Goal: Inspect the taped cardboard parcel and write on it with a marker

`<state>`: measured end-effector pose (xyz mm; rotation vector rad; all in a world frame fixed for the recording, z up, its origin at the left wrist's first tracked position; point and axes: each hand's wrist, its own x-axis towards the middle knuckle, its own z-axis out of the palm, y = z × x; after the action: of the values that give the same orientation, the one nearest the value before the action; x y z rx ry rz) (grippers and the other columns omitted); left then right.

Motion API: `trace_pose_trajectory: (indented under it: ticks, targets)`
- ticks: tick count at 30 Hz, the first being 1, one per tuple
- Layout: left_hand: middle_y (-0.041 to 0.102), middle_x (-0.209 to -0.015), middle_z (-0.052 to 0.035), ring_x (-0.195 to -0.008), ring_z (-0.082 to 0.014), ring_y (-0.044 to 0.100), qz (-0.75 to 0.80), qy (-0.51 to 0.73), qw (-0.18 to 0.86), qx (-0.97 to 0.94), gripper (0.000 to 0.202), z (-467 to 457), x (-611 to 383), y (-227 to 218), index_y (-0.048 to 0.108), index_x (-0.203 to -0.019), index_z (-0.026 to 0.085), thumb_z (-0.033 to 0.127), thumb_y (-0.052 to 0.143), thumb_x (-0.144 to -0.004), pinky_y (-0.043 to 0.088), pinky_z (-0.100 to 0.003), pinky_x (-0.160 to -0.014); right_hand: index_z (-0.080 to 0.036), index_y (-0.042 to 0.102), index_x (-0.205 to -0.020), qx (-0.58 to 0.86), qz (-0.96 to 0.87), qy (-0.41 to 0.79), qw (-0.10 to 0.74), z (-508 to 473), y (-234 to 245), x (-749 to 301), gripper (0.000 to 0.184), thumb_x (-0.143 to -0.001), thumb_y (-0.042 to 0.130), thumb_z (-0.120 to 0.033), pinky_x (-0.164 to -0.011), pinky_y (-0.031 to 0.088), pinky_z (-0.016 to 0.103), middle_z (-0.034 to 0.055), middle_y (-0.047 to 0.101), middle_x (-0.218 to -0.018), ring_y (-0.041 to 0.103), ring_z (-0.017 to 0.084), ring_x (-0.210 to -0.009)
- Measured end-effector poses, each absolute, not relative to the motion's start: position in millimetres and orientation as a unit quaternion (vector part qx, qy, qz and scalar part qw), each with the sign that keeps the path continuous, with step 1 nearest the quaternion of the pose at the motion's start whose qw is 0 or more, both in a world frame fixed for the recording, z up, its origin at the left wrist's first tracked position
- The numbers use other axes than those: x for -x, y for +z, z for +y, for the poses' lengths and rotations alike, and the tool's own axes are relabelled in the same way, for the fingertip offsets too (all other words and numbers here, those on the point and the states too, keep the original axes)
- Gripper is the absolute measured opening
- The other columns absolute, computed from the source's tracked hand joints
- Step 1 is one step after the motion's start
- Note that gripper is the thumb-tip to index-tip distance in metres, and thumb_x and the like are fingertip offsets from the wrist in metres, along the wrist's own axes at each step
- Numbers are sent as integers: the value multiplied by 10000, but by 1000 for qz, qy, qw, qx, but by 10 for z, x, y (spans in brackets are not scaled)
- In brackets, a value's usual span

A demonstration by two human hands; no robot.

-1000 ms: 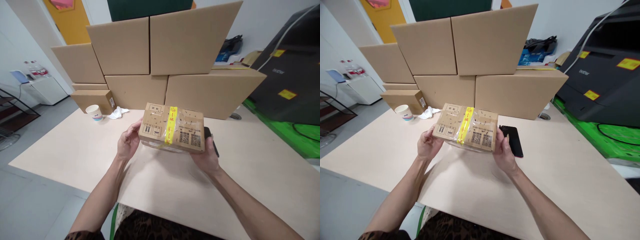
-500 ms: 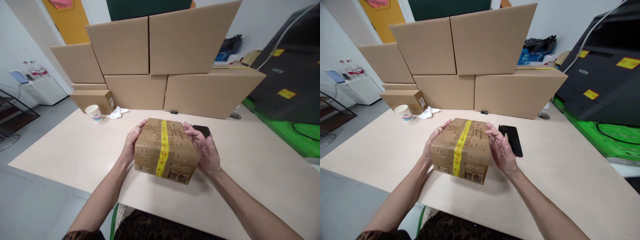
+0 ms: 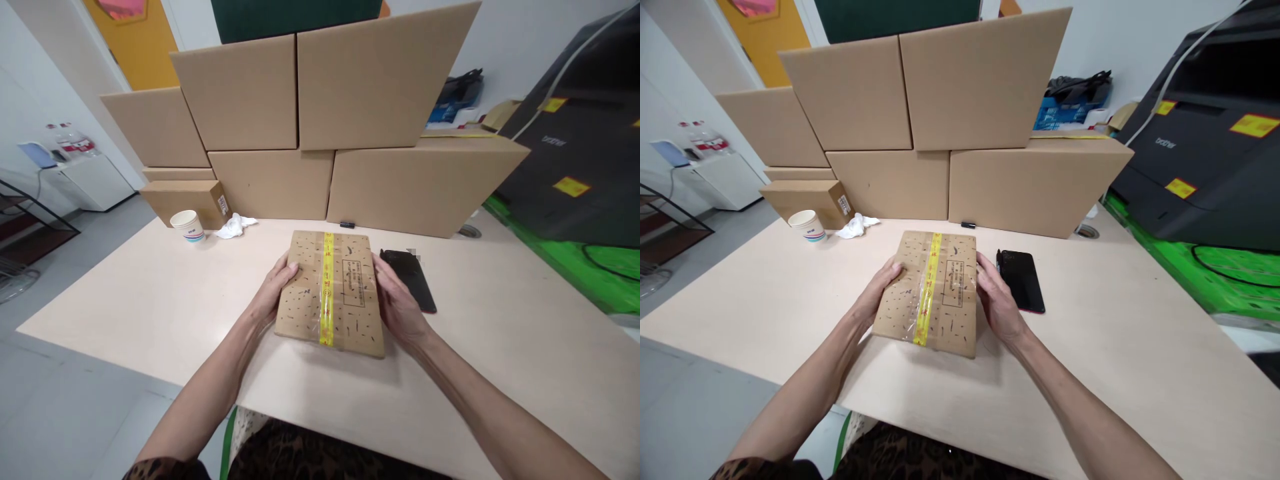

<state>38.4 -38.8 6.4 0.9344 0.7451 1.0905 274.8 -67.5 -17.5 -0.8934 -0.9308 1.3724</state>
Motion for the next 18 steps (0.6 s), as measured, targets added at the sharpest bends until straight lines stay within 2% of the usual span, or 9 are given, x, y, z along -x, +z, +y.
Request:
trace_pose_trajectory:
  ticks: [3, 6, 10, 13, 16, 18]
  targets:
    - [684, -1428, -76, -1259, -337, 673, 298, 512, 688, -419, 750, -418, -378, 119, 575, -1454, 295, 497, 849, -785, 543, -448, -1070, -369, 635, -1392, 344, -432, 539, 636, -703, -109, -2765, 517, -921, 668, -578, -1300, 334, 559, 3, 574, -1598, 403, 301, -1573]
    - [684, -1426, -75, -1234, -346, 688, 300, 511, 686, -422, 835, -450, -368, 141, 508, -1506, 316, 426, 863, -758, 546, -482, -1066, -359, 609, -1427, 331, -451, 528, 639, -722, -90, -2777, 565, -912, 682, -580, -1272, 365, 595, 29, 566, -1603, 390, 327, -1578]
    - [687, -1406, -90, -1227, -334, 689, 322, 558, 642, -416, 748, -455, -358, 123, 553, -1433, 268, 380, 837, -750, 556, -462, -1048, -363, 548, -1457, 353, -427, 564, 612, -725, -181, -2776, 709, -832, 779, -603, -1288, 325, 583, 29, 439, -1697, 326, 323, -1608]
    - [722, -1331, -76, -1211, -309, 699, 340, 608, 603, -389, 684, -410, -351, 100, 572, -1368, 247, 385, 836, -752, 555, -442, -1056, -371, 492, -1505, 357, -423, 627, 548, -729, -289, -2771, 833, -785, 808, -645, -1279, 314, 604, 51, 393, -1723, 366, 332, -1589]
    - [747, -1270, -68, -1221, -293, 702, 354, 640, 582, -356, 663, -328, -335, 66, 570, -1345, 241, 446, 847, -777, 552, -439, -1074, -381, 463, -1543, 346, -456, 646, 505, -737, -366, -2761, 812, -836, 769, -637, -1230, 387, 613, 55, 397, -1721, 403, 327, -1569]
    - [748, -1279, -77, -1270, -305, 684, 349, 634, 588, -360, 653, -275, -322, 40, 601, -1342, 246, 576, 805, -817, 551, -448, -1087, -384, 498, -1525, 340, -468, 644, 501, -729, -393, -2751, 716, -892, 707, -643, -1179, 461, 596, 44, 454, -1690, 437, 318, -1547]
